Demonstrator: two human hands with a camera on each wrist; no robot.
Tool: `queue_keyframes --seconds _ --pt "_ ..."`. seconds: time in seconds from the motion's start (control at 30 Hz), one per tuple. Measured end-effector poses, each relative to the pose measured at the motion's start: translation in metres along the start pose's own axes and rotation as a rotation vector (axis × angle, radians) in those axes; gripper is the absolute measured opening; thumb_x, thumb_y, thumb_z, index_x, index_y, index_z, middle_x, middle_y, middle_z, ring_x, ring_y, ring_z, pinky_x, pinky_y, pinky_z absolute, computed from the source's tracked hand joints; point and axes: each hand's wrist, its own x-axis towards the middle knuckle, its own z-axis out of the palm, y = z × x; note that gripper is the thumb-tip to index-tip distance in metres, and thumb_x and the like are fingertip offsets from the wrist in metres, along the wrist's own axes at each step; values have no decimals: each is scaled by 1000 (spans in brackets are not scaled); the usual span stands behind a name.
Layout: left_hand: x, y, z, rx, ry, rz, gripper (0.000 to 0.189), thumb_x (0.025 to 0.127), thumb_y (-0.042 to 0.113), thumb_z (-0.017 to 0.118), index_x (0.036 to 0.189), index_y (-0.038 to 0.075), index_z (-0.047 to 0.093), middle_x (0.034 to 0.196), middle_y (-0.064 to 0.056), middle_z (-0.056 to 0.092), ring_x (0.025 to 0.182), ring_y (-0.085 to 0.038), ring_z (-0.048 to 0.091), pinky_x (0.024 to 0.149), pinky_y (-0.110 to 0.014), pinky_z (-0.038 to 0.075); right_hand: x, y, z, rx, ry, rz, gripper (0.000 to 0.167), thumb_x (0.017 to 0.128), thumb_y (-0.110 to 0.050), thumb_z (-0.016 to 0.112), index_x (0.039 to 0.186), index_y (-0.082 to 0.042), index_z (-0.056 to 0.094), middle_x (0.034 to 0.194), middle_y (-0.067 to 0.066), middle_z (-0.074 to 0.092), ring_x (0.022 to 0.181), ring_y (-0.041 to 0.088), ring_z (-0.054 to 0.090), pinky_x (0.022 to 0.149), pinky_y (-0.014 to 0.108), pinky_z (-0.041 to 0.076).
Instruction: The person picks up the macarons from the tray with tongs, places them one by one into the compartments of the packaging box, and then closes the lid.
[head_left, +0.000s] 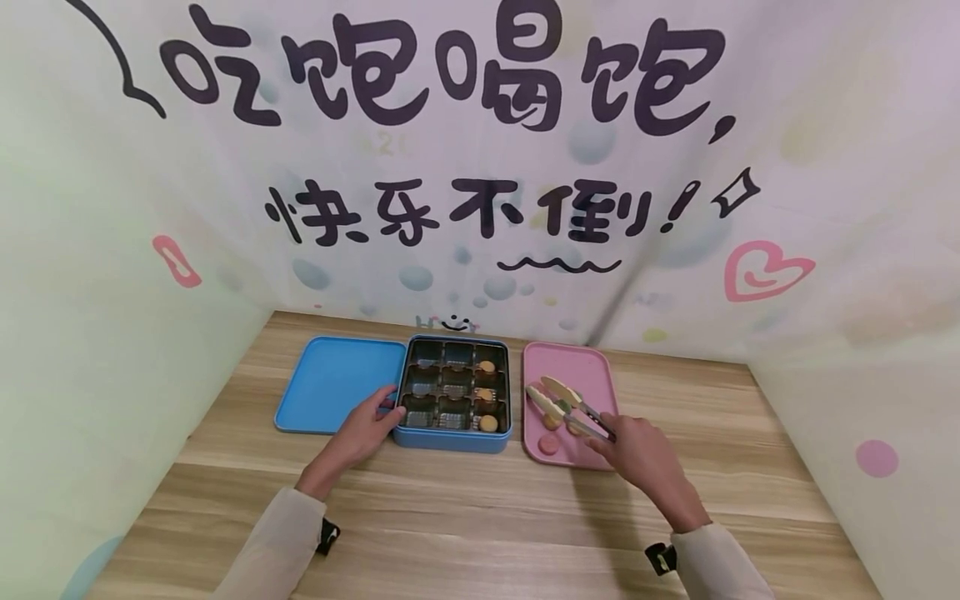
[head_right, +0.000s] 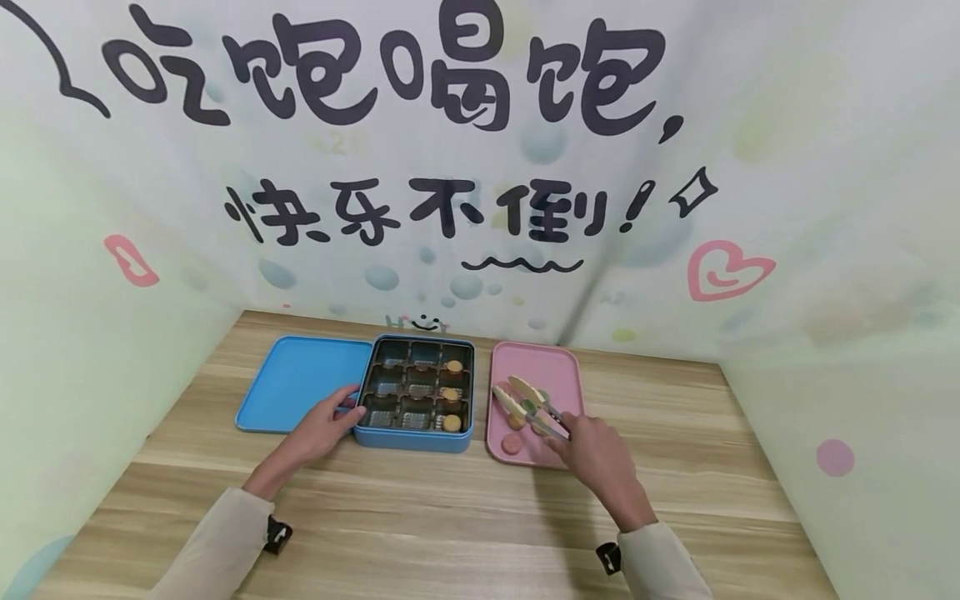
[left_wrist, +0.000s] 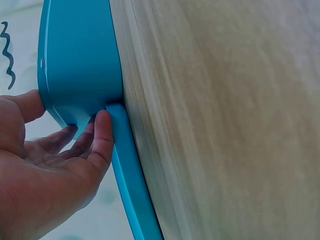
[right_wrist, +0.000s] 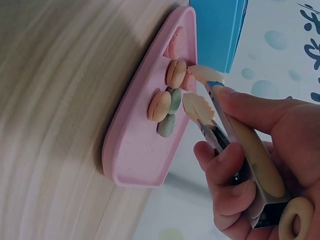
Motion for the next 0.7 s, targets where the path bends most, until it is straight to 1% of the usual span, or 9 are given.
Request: queue_keyframes --seconds 0.23,0.37,0.57,0.7 --pt "2 -2 1 -10 0 -12 57 106 24 47 154 0 29 143 -29 46 128 -46 50 100 -56 45 1 0 1 -18 -17 -12 30 89 -30 74 73 -14 54 60 -1 44 54 16 42 51 29 31" --pt "3 -2 2 -11 -3 -10 58 106 25 48 154 0 28 143 -30 46 128 -46 50 100 -56 45 1 0 2 -8 -10 -15 29 90 -29 74 74 -14 55 60 -1 44 54 15 42 51 29 31" --pt "2 -2 1 -11 -3 -6 58 106 25 48 154 -1 29 142 -30 46 128 -47 50 100 -56 45 3 0 1 25 53 -44 29 90 -29 74 75 -16 53 60 -3 42 53 14 41 50 28 31" --pt "2 -2 1 -6 -6 -4 58 106 25 48 154 -1 29 142 -31 46 128 -47 49 100 -56 45 6 -6 -1 52 74 -34 29 92 -32 71 77 -16 52 62 -2 43 53 15 41 49 29 30"
